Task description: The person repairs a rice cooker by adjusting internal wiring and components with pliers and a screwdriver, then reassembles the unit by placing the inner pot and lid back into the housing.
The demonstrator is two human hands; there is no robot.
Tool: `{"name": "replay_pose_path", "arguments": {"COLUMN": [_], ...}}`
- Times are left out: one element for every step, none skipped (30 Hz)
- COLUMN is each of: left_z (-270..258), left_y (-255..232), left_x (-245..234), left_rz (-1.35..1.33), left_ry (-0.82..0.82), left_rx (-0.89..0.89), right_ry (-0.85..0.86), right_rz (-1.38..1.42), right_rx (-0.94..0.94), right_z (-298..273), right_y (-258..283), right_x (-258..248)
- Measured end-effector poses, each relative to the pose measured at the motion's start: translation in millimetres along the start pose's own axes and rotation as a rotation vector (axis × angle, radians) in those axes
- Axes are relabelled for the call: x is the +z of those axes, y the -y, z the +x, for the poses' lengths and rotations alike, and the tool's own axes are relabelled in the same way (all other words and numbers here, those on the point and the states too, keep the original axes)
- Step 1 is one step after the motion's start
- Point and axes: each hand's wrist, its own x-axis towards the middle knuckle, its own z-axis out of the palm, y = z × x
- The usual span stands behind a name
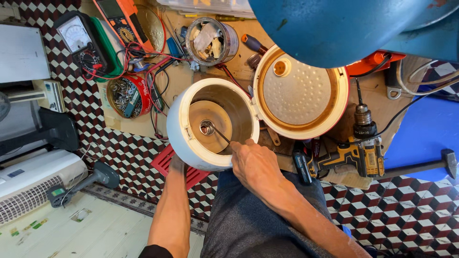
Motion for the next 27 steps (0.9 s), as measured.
{"name": "replay_pose_path", "arguments": {"left_z": [0,-3,-6,-7,-8,-8,-8,-7,-6,-7,-5,-6,-5,-4,-2,0,4,4,5,5,5,4,3,1,-1,-3,-7], "left_y": [1,2,4,5,6,7,8,8,7,6,5,4,3,1,1,1,-1,0,0,-2,-3,-4,-5,-6,-7,-8,-9], "left_x": [1,-2,-4,-5,-5,-4,-4,-4,-5,-7,-8,-11,-13,-15,-15,-15,-14,-14,-14,-14,-14,-14,-14,-14,-15,-14,-14], "left_rz": [0.001,0.001,0.002,0.003,0.001,0.001,0.0,0.004,0.006,0.004,0.015,0.02,0.024,0.028,0.027,0.031,0.031,0.035,0.034,0.036,0.036,0.04,0.045,0.044,0.041,0.045,0.054], "left_ry": [0.001,0.0,-0.005,-0.01,-0.011,-0.013,-0.009,-0.004,-0.002,-0.004,-0.001,0.0,-0.001,0.002,0.001,0.007,0.021,0.026,0.029,0.033,0.035,0.037,0.043,0.042,0.038,0.038,0.016], "left_rx": [-0.003,-0.009,-0.015,-0.018,-0.02,-0.019,-0.019,-0.019,-0.019,-0.026,-0.024,-0.027,-0.031,-0.035,-0.039,-0.039,-0.034,-0.032,-0.033,-0.031,-0.031,-0.03,-0.033,-0.035,-0.039,-0.033,-0.034], "right_ry": [0.017,0.038,0.058,0.06,0.062,0.064,0.062,0.059,0.056,0.052,0.049,0.046,0.041,0.035,0.03,0.028,0.026,0.025,0.027,0.026,0.026,0.022,0.019,0.017,0.007,-0.003,-0.014], "right_rz": [-0.014,-0.027,-0.04,-0.041,-0.042,-0.043,-0.048,-0.052,-0.056,-0.054,-0.052,-0.05,-0.047,-0.044,-0.041,-0.041,-0.041,-0.042,-0.043,-0.042,-0.042,-0.044,-0.045,-0.047,-0.035,-0.022,-0.008], "right_rx": [0.008,0.017,0.026,0.031,0.036,0.042,0.041,0.042,0.043,0.048,0.053,0.061,0.061,0.061,0.061,0.066,0.071,0.077,0.08,0.082,0.083,0.091,0.098,0.104,0.106,0.103,0.099], "right_z": [1,1,1,1,1,1,1,1,1,2,2,2,2,2,1,2,2,2,1,1,1,1,1,1,1,1,1], "right_y": [0,0,0,1,1,1,2,2,3,4,4,4,5,5,6,7,7,8,9,10,11,12,14,14,15,16,17], "right_x": [-1,-1,0,-1,-1,-2,-3,-3,-3,-3,-2,-2,-1,-1,-1,-1,-1,-1,-1,-1,-1,-1,0,0,-1,-2,-3]}}
